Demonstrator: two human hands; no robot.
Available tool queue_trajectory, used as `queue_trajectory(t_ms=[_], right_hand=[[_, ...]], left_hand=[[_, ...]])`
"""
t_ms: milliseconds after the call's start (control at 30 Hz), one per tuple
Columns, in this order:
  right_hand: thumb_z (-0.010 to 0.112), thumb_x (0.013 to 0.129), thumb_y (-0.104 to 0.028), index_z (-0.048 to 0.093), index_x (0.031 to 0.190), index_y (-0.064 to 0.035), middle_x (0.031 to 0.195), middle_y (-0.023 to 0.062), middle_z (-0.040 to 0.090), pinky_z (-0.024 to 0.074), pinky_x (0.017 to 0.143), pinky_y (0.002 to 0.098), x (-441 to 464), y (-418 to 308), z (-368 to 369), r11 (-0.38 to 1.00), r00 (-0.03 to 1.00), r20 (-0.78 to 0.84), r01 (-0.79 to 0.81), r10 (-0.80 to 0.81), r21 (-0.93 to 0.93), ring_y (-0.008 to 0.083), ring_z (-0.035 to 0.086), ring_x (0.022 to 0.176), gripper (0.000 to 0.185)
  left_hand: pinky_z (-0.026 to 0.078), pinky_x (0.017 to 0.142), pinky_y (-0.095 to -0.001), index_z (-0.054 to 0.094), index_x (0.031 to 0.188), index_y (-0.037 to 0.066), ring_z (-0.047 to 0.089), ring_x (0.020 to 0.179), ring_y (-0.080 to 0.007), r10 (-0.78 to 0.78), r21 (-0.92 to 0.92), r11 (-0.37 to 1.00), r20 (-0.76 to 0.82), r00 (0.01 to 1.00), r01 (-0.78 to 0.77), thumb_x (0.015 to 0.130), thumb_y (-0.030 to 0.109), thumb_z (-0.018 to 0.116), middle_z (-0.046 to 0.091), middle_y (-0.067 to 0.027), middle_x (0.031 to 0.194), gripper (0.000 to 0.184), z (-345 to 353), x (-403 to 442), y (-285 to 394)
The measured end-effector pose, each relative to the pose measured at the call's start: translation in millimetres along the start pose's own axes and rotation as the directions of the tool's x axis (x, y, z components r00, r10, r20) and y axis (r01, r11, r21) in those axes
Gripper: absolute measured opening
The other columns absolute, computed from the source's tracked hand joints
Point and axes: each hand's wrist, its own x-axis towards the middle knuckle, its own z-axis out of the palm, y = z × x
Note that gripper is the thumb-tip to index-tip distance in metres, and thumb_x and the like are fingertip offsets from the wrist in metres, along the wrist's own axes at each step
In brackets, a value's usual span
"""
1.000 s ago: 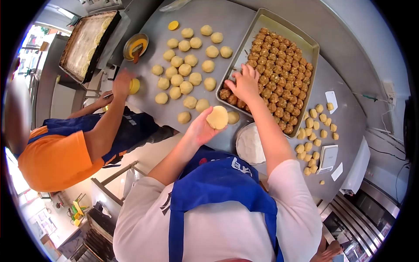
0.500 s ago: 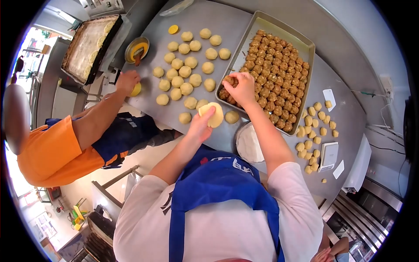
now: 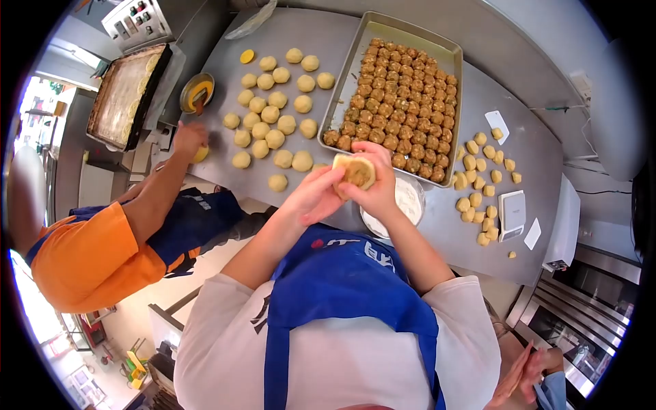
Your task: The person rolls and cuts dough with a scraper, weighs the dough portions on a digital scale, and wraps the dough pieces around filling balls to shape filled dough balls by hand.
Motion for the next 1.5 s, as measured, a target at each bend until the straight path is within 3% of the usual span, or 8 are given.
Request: queue_trajectory(t_ms=[300,433,633,767,900,1033,1167,1500], right_hand=[[0.066,0.074,-0.024,0.059,0.105,-0.0018,0.130,0.0171,0.050,0.0366,0.101,0.0437,-13,-13,-24,0.986,0.975,0.153,0.149,-0.159,0.080,0.0308,0.051,0.117,0.039],[0.061,0.075,-0.020,0.054,0.116,-0.0022,0.133,0.0170,0.049,0.0376,0.101,0.0431,-18,-33,-5,0.986,0.894,-0.449,0.089,-0.016,0.142,0.0302,0.050,0.119,0.045],[0.058,0.072,-0.018,0.053,0.118,-0.0045,0.126,0.0167,0.055,0.0417,0.097,0.0415,-14,-28,-48,0.923,0.948,0.027,0.315,-0.317,-0.222,0.0301,0.058,0.109,0.049],[0.054,0.073,-0.014,0.056,0.113,-0.0018,0.125,0.0165,0.056,0.0404,0.097,0.0427,-18,-37,-15,0.966,0.816,-0.557,0.243,-0.154,0.089,0.0333,0.056,0.107,0.042],[0.049,0.076,-0.011,0.058,0.109,-0.0017,0.123,0.0165,0.058,0.0358,0.102,0.0452,-20,-50,-38,0.943,0.981,-0.173,-0.019,0.081,0.333,0.0335,0.054,0.114,0.035],[0.047,0.080,-0.014,0.064,0.097,-0.0047,0.114,0.0129,0.063,0.0378,0.099,0.0451,-11,-41,-38,0.946,0.930,-0.211,0.264,-0.301,-0.187,0.0331,0.054,0.114,0.026],[0.040,0.093,-0.029,0.060,0.107,0.0022,0.112,0.0172,0.062,0.0384,0.101,0.0402,-15,-37,9,0.886,0.817,-0.559,0.149,0.140,0.440,0.0311,0.053,0.114,0.039],[0.047,0.082,-0.012,0.065,0.093,-0.0081,0.112,0.0138,0.064,0.0361,0.099,0.0470,-3,-50,-18,0.961,0.934,-0.226,0.274,-0.277,-0.048,0.0327,0.055,0.115,0.021]], left_hand=[[0.038,0.104,-0.0391,0.042,0.132,0.002,0.050,0.120,-0.0209,0.028,0.138,0.989,0.141,0.990,-0.047,0.099,0.024,0.048,0.050,-0.0117,0.130,0.040,29,-7,-29],[0.040,0.103,-0.0387,0.040,0.134,0.004,0.049,0.120,-0.0215,0.175,0.042,0.984,0.008,0.985,-0.175,0.100,0.024,0.045,0.049,-0.0092,0.129,0.040,41,2,-41],[0.041,0.101,-0.0396,0.032,0.141,0.005,0.050,0.119,-0.0213,0.095,0.315,0.945,-0.003,0.995,-0.089,0.100,0.019,0.041,0.048,-0.0102,0.131,0.044,52,-12,-49],[0.040,0.102,-0.0372,0.032,0.142,0.008,0.048,0.122,-0.0194,0.116,0.091,0.985,0.278,0.953,-0.146,0.100,0.020,0.043,0.046,-0.0094,0.133,0.045,61,-7,-46],[0.039,0.103,-0.0373,0.032,0.142,0.009,0.047,0.123,-0.0197,0.190,0.254,0.941,0.144,0.971,-0.221,0.101,0.023,0.042,0.046,-0.0088,0.133,0.044,53,-8,-45],[0.039,0.103,-0.0367,0.031,0.142,0.009,0.046,0.124,-0.0194,0.175,0.349,0.918,0.071,0.982,-0.189,0.101,0.023,0.042,0.045,-0.0098,0.134,0.045,60,-10,-52],[0.037,0.105,-0.0354,0.030,0.143,0.007,0.042,0.127,-0.0193,0.180,0.125,0.965,0.316,0.932,-0.229,0.101,0.023,0.043,0.044,-0.0093,0.135,0.047,60,-6,-40],[0.037,0.103,-0.0321,0.025,0.144,0.007,0.044,0.123,-0.0163,0.210,0.225,0.945,0.139,0.968,-0.237,0.101,0.018,0.037,0.044,-0.0082,0.132,0.046,66,-16,-38]])
